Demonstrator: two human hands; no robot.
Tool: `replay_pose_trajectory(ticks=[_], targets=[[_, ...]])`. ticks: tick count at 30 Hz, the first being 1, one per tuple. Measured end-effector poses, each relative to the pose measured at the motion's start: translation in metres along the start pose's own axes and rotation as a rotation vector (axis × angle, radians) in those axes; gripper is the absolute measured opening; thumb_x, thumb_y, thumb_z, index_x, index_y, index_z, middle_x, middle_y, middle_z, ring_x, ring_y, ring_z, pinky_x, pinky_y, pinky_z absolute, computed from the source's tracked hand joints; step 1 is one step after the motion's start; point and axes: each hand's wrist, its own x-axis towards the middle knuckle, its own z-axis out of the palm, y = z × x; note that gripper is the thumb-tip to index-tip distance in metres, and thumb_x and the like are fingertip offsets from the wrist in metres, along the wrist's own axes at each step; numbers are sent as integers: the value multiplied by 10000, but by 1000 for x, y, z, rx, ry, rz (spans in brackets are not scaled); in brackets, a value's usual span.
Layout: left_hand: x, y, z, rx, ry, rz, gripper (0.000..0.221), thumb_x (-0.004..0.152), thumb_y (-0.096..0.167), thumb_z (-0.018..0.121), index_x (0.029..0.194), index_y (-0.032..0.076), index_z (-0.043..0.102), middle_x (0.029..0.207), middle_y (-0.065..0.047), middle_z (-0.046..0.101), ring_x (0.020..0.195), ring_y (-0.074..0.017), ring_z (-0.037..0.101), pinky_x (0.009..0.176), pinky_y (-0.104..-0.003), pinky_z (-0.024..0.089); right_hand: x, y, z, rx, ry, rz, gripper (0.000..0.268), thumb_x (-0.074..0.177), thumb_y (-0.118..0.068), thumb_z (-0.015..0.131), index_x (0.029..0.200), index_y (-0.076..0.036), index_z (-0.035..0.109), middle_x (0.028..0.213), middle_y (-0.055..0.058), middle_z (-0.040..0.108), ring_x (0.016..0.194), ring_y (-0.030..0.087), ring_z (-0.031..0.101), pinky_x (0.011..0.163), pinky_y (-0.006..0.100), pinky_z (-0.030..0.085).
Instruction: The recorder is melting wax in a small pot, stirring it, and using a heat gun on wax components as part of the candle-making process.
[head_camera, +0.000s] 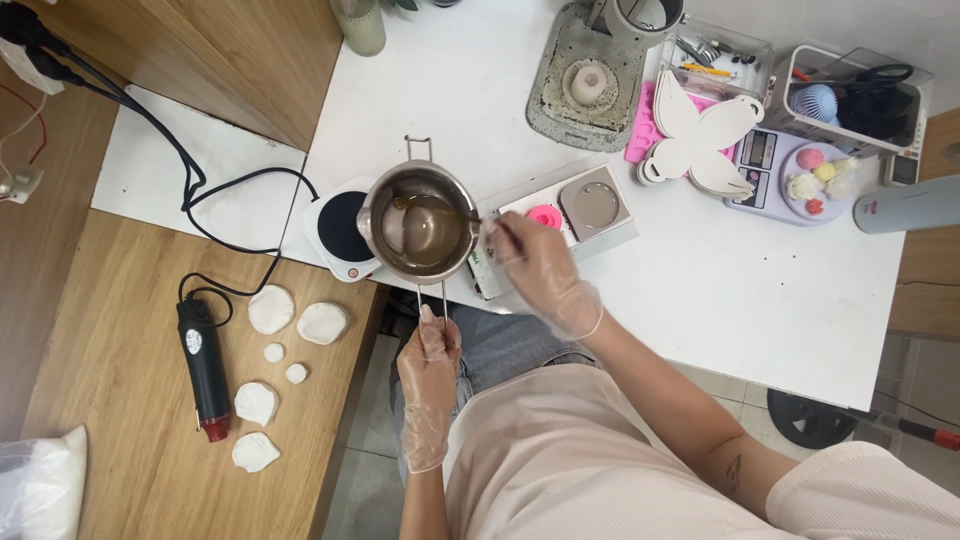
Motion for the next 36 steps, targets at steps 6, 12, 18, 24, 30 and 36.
replay_pose_trajectory(ticks=[6,12,18,24,30,36], targets=[[4,-5,6,36,-56,-28,439,1071,351,457,807,31,602,672,15,518,558,-70,411,497,-238,350,5,-15,-45,157,157,-191,248,1042,-104,581,1234,-10,706,913,80,700,735,91,641,633,242,566],[3,13,20,141,-108,84,523,1099,382,449,739,22,568,643,3,493,579,-74,407,514,-239,361,20,16,-53,596,112,-95,233,1063,-100,582,1235,6,697,963,20,693,821,60,623,748,218,564],[13,16,35,304,-104,190,521,1068,380,531,729,-13,578,614,2,493,570,-84,424,518,-271,382,26,34,-75,600,220,-239,274,1137,-173,513,1230,22,682,964,21,675,861,63,587,802,226,531],[18,12,44,525,-12,325,432,993,344,659,782,-33,671,552,-22,533,522,-89,461,497,-277,438,22,48,-83,667,237,-183,301,1133,-216,498,1205,24,666,952,27,680,848,75,598,803,244,548],[16,7,46,576,11,398,427,1007,294,656,737,-36,671,533,-45,534,490,-88,459,462,-277,422,20,61,-83,641,283,-190,306,1143,-225,474,1146,27,647,936,48,677,814,84,604,789,250,552],[16,2,47,653,70,553,398,1000,261,677,728,-29,665,537,-68,567,453,-128,507,455,-303,452,18,68,-80,649,295,-192,303,1149,-231,451,1099,14,624,906,53,673,787,91,615,766,249,560]])
